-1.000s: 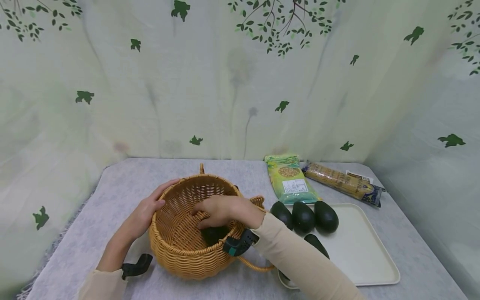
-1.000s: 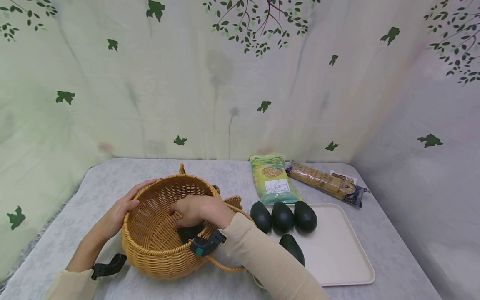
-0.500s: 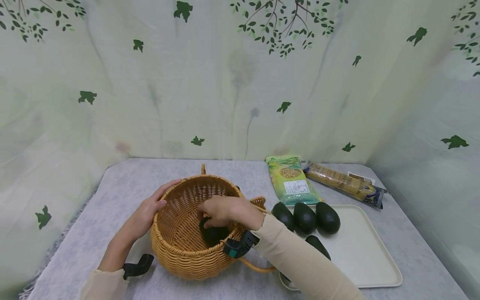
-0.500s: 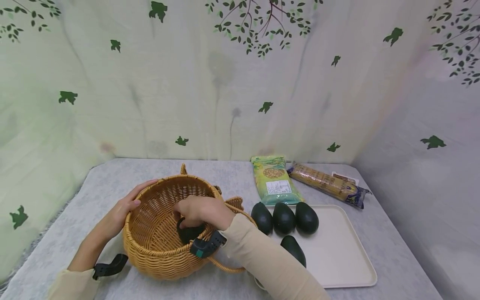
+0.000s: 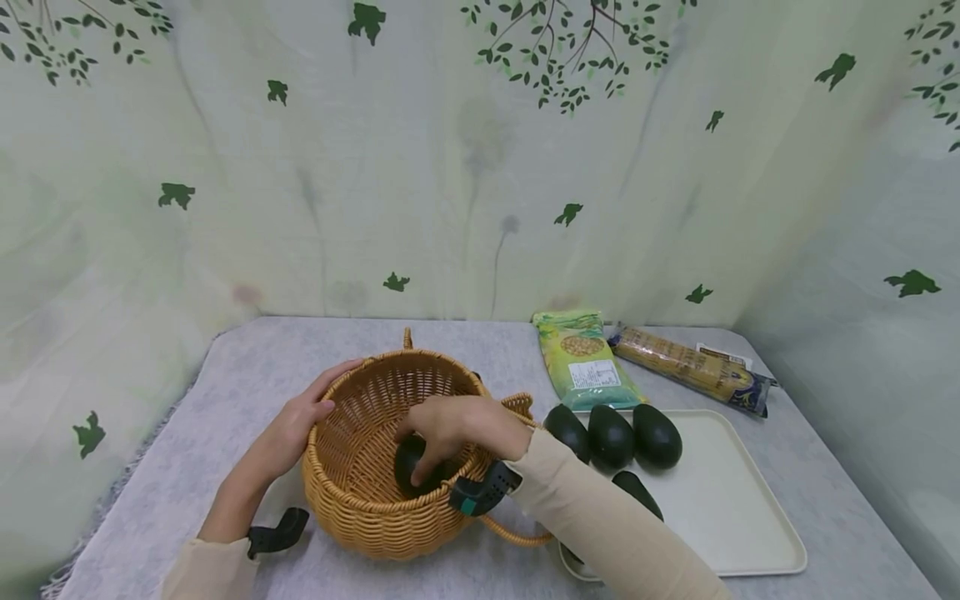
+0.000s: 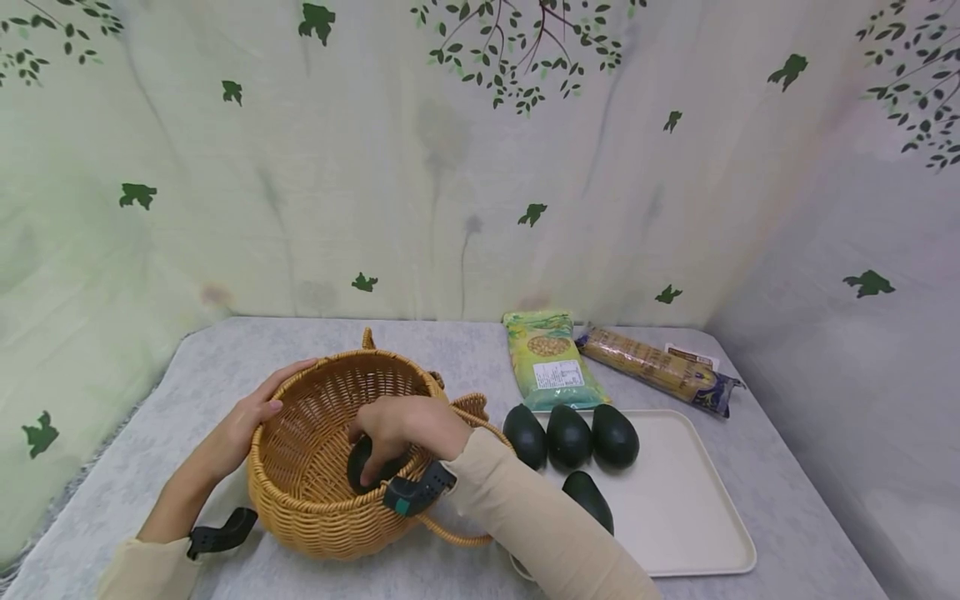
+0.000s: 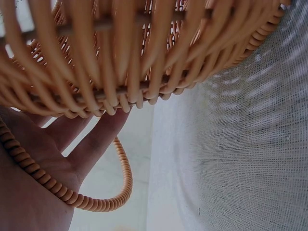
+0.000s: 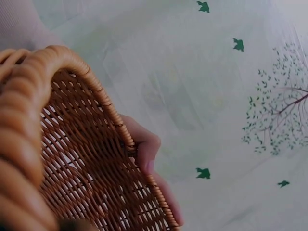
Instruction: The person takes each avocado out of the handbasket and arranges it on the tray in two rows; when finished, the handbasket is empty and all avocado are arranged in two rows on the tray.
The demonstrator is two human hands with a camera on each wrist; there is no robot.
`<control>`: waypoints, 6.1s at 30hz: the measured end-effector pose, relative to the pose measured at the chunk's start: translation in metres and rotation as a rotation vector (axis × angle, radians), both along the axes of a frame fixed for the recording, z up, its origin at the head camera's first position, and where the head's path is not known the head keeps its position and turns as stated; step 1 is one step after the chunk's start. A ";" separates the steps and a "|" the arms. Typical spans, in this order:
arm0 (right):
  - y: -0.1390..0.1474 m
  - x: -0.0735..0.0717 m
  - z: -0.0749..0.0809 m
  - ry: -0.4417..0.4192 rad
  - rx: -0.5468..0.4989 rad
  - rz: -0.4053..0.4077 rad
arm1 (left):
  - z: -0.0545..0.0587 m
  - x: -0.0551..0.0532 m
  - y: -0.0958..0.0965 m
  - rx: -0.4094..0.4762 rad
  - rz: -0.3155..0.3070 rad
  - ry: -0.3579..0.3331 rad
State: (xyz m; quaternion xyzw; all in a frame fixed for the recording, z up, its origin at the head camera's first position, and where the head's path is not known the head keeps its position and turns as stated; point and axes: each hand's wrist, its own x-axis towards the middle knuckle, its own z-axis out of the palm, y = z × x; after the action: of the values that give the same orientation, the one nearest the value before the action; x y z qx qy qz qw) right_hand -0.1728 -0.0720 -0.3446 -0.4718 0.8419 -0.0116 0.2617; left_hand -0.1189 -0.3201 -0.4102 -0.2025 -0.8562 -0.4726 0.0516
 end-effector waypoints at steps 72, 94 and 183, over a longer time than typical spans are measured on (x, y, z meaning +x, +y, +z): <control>0.012 -0.004 0.007 -0.059 -0.406 0.085 | 0.001 -0.001 -0.001 -0.021 0.017 -0.005; 0.052 0.003 0.028 -0.177 -0.704 0.000 | 0.001 -0.001 -0.001 -0.028 0.018 0.013; 0.305 0.066 0.005 0.090 -0.857 -0.613 | 0.004 -0.001 0.001 -0.027 0.018 -0.001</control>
State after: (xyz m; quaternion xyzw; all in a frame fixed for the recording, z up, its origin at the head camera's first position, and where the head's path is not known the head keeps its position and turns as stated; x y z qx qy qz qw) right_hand -0.1066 0.2330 -0.3393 -0.2688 0.8713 -0.4105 -0.0064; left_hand -0.1200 -0.3195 -0.4060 -0.1953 -0.8643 -0.4606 0.0527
